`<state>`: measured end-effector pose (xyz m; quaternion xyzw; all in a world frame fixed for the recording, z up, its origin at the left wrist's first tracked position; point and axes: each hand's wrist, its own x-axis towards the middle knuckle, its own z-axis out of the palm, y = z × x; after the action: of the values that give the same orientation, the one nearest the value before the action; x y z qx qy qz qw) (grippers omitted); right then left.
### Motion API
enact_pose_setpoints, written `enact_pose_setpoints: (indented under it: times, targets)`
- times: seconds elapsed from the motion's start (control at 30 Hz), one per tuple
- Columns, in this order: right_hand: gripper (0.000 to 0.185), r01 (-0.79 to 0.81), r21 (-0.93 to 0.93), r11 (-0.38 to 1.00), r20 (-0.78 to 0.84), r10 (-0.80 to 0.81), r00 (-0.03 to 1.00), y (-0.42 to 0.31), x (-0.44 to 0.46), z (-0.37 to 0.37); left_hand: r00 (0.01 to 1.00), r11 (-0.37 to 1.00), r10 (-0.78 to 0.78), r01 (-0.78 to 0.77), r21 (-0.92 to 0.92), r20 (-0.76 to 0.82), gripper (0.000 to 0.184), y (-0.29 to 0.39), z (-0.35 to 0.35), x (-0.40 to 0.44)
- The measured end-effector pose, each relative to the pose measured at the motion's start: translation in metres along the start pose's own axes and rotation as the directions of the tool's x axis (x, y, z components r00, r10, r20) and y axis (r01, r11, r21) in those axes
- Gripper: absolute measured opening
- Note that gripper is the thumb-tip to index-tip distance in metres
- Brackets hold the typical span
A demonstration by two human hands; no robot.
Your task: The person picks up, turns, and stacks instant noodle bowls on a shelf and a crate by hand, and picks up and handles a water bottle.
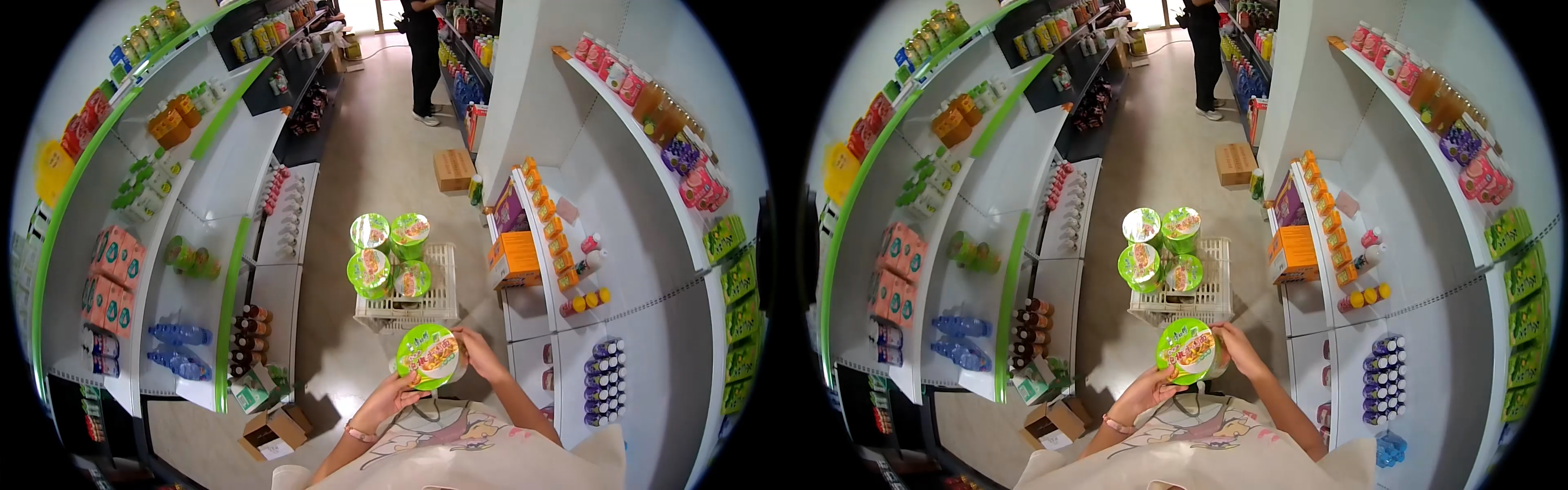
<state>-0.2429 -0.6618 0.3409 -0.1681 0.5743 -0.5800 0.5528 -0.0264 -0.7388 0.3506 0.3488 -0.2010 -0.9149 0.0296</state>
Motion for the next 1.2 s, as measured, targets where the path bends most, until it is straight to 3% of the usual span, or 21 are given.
enact_pose_setpoints:
  times: [0.23,0.33,0.43,0.53,0.67,0.73,0.8,0.93,1.0,1.07,1.2]
  targets:
    - [0.029,-0.043,-0.103,0.994,-0.044,0.039,0.998,-0.005,0.076,-0.023,0.997,0.998,-0.050,0.052,-0.029,0.061,0.038,0.050,-0.017,0.075]
    - [0.033,-0.077,0.032,0.997,-0.112,0.080,0.990,-0.013,0.095,-0.020,0.998,0.997,-0.065,0.066,0.028,-0.026,0.037,0.067,-0.007,0.095]
    - [0.040,-0.128,0.113,0.985,-0.065,0.136,0.989,-0.023,0.114,-0.026,0.995,0.999,-0.037,0.040,0.024,-0.096,0.036,0.071,-0.012,0.128]
    - [0.046,-0.194,-0.044,0.980,-0.053,0.192,0.980,-0.026,0.150,-0.037,0.982,0.997,0.052,-0.061,-0.048,-0.182,0.035,0.081,-0.016,0.170]
    - [0.055,-0.317,-0.252,0.914,0.091,0.348,0.933,-0.056,0.210,-0.054,0.945,0.978,0.170,-0.196,-0.067,-0.280,0.035,0.080,-0.029,0.231]
    - [0.046,-0.223,-0.368,0.903,0.243,0.324,0.914,-0.085,0.236,-0.066,0.903,0.969,0.221,-0.246,-0.022,-0.369,0.037,0.080,-0.028,0.255]
    - [0.046,-0.064,-0.515,0.855,0.426,0.321,0.846,-0.080,0.276,-0.090,0.849,0.938,0.239,-0.327,-0.113,-0.471,0.036,0.083,-0.013,0.267]
    - [0.037,-0.057,-0.562,0.825,0.516,0.404,0.755,-0.085,0.340,-0.123,0.768,0.850,0.308,-0.488,-0.200,-0.562,0.036,0.076,-0.023,0.313]
    - [0.032,-0.049,-0.585,0.810,0.476,0.392,0.787,-0.069,0.370,-0.141,0.729,0.818,0.309,-0.531,-0.220,-0.611,0.037,0.070,-0.026,0.326]
    - [0.031,0.104,-0.613,0.783,0.554,0.332,0.764,-0.075,0.385,-0.150,0.706,0.806,0.297,-0.546,-0.228,-0.643,0.036,0.070,-0.020,0.330]
    - [0.032,0.079,-0.690,0.720,0.509,0.405,0.760,-0.100,0.387,-0.154,0.672,0.786,0.304,-0.578,-0.221,-0.676,0.032,0.081,-0.005,0.332]
